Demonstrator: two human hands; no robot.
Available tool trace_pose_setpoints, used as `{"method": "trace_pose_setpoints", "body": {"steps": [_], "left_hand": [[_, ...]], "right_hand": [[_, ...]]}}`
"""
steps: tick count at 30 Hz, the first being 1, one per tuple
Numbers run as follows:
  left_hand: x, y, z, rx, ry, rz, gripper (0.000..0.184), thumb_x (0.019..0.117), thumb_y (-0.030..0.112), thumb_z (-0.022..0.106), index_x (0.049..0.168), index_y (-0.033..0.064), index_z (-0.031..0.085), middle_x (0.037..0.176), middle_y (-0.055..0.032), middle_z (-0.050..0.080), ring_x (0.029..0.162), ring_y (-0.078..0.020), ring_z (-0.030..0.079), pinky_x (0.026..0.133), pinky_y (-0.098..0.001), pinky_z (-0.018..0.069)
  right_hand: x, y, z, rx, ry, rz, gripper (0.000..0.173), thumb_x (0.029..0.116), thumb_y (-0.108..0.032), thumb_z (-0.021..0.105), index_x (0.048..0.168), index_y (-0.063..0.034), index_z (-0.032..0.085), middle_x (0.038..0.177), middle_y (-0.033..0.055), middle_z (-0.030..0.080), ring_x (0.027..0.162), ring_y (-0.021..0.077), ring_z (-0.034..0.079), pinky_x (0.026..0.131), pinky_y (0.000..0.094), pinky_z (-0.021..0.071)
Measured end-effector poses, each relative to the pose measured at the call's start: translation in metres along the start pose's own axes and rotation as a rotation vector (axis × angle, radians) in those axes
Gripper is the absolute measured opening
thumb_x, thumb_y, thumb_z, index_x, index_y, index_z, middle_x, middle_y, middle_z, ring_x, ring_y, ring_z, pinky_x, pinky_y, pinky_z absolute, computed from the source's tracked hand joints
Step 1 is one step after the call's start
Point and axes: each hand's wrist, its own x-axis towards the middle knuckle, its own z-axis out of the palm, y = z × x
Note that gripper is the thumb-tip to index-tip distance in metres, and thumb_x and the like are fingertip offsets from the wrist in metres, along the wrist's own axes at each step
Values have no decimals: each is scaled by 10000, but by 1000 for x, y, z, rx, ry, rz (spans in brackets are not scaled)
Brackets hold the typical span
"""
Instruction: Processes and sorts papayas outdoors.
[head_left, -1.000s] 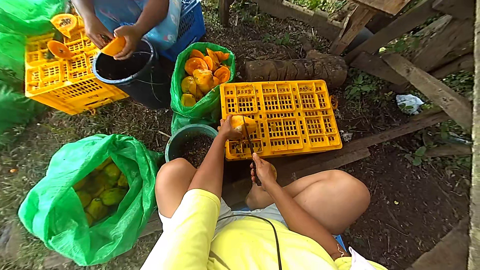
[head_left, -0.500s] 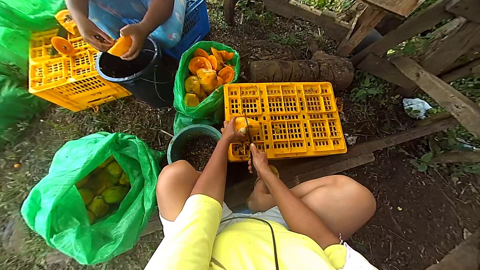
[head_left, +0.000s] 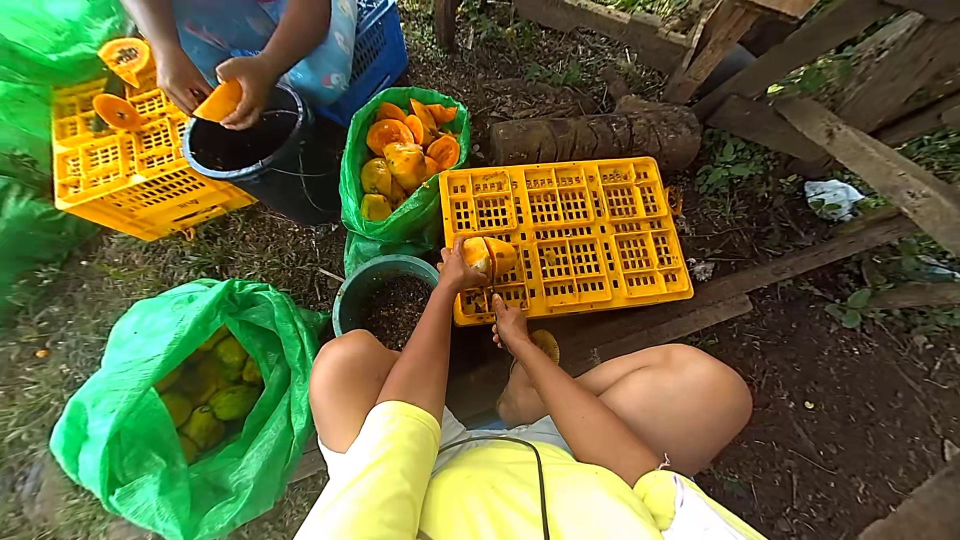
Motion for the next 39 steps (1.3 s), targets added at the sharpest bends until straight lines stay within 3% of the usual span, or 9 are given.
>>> {"method": "trace_pose_setpoints", "body": {"steps": [5,8,13,19,22,27,31,35,39], "left_hand": [[-11,4,0,266,62,39,1179,625,373,961,1595,177,319,1549,-262,378,1397,-495,384,1065,-729,342],[2,1,-4,282,29,124,1213,612,379,974,1585,105,303,1605,-229,314,1414,-470,388,1048,-684,412],[24,-8,-11,148,-57,176,1192,629,284,969,1614,312,299,1562,-309,323,1314,-537,447,1006,-698,431],[24,-11,-21,-262,-102,38,898,812,166,845,1555,77,350,1406,-289,534,1264,-417,561,1031,-587,480],[2,-4,-12,-409,-10,-202,813,887,330,791,1538,111,357,1353,-272,569,1205,-433,579,919,-635,505],[-5,-15,11,-366,128,-197,862,858,448,806,1482,8,409,1308,-280,605,1224,-400,596,1033,-574,479],[4,-24,7,-481,88,-74,1008,888,366,780,1635,138,144,1502,-328,424,1346,-458,484,1075,-608,436],[10,-29,13,-448,81,-53,787,887,332,764,1552,155,383,1489,-318,430,1342,-486,450,1050,-653,412],[8,-35,21,-460,157,-18,723,893,287,749,1517,117,426,1439,-318,472,1305,-480,480,1030,-647,427]], "right_hand": [[14,2,-1,-64,-20,-34,675,1073,-629,301,1146,-33,611,796,102,607,604,197,605,587,356,538],[3,19,-5,-81,-30,-25,654,1082,-607,314,1167,-39,626,822,103,622,623,201,621,608,370,551],[-11,33,-11,-75,-46,17,655,1079,-611,327,1166,-41,637,839,97,624,630,190,620,610,364,545],[-31,28,-21,234,-103,154,593,1074,-601,380,1065,-46,589,718,57,545,507,161,538,476,322,494],[-47,24,-28,391,-161,216,558,1077,-578,410,1007,-47,565,692,55,523,485,161,525,460,322,496],[-71,24,-33,484,-160,217,530,1085,-549,420,980,-47,556,672,52,513,468,156,514,437,319,489],[-100,25,-40,557,-214,173,558,1093,-550,374,981,-38,564,637,48,515,459,160,535,445,317,518],[-107,22,-37,601,-271,171,566,1089,-563,369,982,-40,557,624,47,507,455,163,536,450,320,526],[-106,21,-33,589,-309,144,567,1091,-559,364,976,-39,558,626,47,507,460,166,537,457,327,530]]}}
